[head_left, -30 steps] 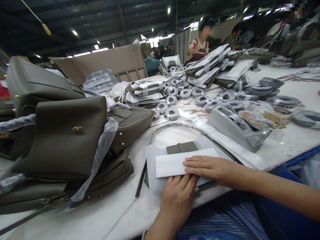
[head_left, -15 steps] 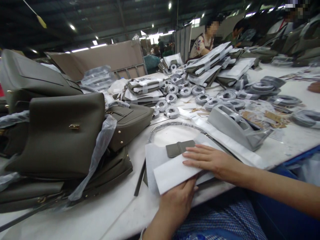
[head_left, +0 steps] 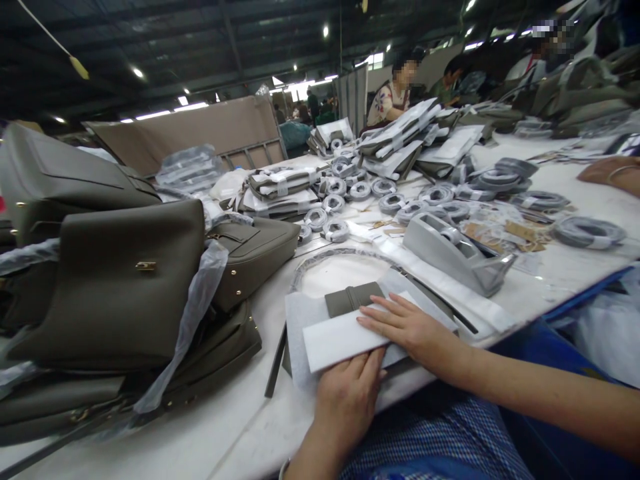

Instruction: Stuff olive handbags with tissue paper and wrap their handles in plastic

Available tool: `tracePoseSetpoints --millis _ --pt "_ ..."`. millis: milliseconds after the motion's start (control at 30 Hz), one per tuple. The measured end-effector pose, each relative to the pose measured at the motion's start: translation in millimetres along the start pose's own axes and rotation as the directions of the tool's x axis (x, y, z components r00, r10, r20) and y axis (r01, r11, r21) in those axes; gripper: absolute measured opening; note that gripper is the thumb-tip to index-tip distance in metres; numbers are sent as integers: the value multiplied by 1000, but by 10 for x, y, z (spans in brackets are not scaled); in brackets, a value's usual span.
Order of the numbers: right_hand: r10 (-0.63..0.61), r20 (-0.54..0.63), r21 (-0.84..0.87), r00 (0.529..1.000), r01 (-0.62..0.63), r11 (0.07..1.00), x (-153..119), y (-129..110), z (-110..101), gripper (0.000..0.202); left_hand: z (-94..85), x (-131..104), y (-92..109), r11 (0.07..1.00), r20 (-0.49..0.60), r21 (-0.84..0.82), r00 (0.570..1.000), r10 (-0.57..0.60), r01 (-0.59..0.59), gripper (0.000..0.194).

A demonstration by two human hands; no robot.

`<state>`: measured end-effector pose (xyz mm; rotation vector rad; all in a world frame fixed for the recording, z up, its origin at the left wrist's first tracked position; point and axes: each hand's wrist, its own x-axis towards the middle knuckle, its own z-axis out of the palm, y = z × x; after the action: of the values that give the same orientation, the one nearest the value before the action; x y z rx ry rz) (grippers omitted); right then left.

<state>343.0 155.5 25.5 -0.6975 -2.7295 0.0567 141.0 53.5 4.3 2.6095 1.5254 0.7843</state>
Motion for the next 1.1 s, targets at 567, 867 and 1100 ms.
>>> tracePoseSetpoints --millis 567,867,1100 --pt "26 89 269 996 -49 962 14 -27 -256 58 21 137 65 964 -41 263 999 36 -24 76" --pt "708 -299 358 639 -613 704 -914 -258 -454 19 21 122 71 952 9 305 1000 22 -24 72" --pt "759 -203 301 618 -699 649 -1045 -59 -552 29 167 50 -164 903 -32 402 983 183 -155 71"
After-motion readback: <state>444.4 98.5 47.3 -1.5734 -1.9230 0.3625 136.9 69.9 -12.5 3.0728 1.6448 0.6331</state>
